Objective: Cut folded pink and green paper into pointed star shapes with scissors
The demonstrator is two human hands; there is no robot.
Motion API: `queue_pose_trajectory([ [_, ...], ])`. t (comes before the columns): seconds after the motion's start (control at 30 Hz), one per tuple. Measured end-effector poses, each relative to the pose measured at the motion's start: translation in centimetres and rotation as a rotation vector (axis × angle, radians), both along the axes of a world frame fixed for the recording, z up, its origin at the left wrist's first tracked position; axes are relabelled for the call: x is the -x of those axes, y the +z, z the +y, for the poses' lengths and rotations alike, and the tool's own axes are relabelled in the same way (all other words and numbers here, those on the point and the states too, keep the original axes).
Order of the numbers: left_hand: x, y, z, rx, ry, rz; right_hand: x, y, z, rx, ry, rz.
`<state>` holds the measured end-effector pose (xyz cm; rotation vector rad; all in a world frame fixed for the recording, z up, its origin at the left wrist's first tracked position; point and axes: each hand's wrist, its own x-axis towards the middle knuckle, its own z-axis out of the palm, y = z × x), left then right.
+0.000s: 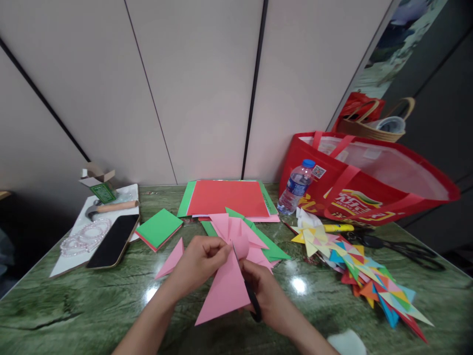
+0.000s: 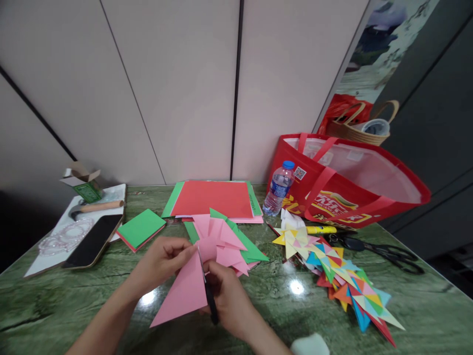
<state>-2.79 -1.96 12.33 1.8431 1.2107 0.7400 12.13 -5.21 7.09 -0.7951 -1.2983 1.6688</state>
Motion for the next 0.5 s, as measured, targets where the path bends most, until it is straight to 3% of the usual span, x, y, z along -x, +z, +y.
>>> queue_pose_trajectory([
  [0.27, 0.1, 0.1, 0.0, -0.002, -0.002, -0.016, 0.3, -0.7, 0.0, 0.165, -0.014, 0.024],
  [0.5, 0.2, -0.8, 0.4, 0.054, -0.018, -0.029, 0.5, -2.0, 0.6, 0.112, -0.055, 0.025],
])
